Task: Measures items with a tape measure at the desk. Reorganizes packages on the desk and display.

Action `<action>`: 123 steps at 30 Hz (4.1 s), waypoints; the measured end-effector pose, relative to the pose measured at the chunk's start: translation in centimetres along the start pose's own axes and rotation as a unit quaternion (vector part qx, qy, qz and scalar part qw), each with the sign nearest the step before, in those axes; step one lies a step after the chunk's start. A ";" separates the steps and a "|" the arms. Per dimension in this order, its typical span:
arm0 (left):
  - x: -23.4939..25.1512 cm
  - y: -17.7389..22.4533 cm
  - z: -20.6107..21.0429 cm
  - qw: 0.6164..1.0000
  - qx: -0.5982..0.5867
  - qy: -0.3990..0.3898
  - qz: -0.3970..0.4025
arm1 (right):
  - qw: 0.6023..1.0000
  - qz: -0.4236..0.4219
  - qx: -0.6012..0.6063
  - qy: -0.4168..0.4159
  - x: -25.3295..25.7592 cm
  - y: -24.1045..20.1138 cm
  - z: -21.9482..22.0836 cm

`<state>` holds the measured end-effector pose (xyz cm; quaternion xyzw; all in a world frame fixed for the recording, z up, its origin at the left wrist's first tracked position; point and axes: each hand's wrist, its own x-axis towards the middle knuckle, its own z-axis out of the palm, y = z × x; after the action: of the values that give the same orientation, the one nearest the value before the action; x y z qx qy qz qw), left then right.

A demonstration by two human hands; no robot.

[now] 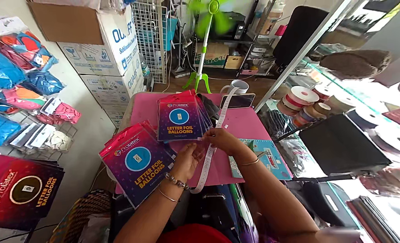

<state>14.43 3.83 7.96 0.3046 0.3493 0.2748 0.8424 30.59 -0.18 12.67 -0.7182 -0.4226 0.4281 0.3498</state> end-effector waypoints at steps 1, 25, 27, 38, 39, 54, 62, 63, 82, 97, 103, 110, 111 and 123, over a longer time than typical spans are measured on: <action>0.4 -0.2 0.3 1.000 -0.024 0.009 0.004 | 1.000 0.007 0.011 -0.002 0.2 0.1 0.0; 1.5 -0.3 0.1 0.999 0.025 0.021 -0.015 | 0.989 0.074 0.127 -0.004 1.7 1.2 0.3; 1.5 -0.3 0.1 0.999 0.025 0.020 -0.016 | 0.990 0.072 0.121 0.003 1.9 1.4 0.5; 1.7 0.3 0.7 0.999 0.031 0.025 -0.025 | 0.993 0.058 0.072 0.067 2.0 1.1 1.9; 1.8 0.3 0.8 0.999 0.030 0.030 -0.022 | 0.993 0.053 0.069 0.075 1.9 1.0 2.0; 1.2 -0.3 0.0 1.000 -0.015 0.019 -0.004 | 0.994 0.006 0.104 0.027 0.9 1.0 1.7; -4.3 -1.1 -4.3 0.935 0.314 -0.077 0.146 | 0.998 -0.009 0.030 0.063 0.2 2.0 1.3; -5.7 -1.4 -5.4 0.874 0.422 -0.076 0.227 | 0.997 -0.006 0.049 0.067 -0.1 1.8 1.5; -10.1 0.8 -20.6 0.344 0.675 0.291 0.585 | 0.966 -0.091 0.011 -0.241 0.0 -3.3 12.3; -10.0 -0.1 -12.5 0.474 0.698 0.079 0.532 | 0.980 -0.123 -0.147 0.055 -6.3 1.4 4.5; -5.6 -2.3 -4.3 0.578 0.748 -0.039 0.324 | 0.985 -0.051 -0.140 0.087 -9.4 4.5 2.8; -3.3 -2.3 -0.5 0.623 0.763 -0.059 0.163 | 0.988 -0.020 -0.090 0.125 -10.1 6.9 2.5; -3.2 -2.0 -0.5 0.635 0.755 -0.066 0.152 | 0.988 -0.025 -0.081 0.128 -10.0 7.1 2.8; -3.1 -1.9 -1.7 0.917 0.367 -0.118 0.103 | 0.955 -0.179 0.099 0.213 -9.1 8.1 6.8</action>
<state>11.69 1.01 6.96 0.6565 0.2905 0.1747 0.6739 24.41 -10.68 5.97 -0.6670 -0.4159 0.2352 0.5717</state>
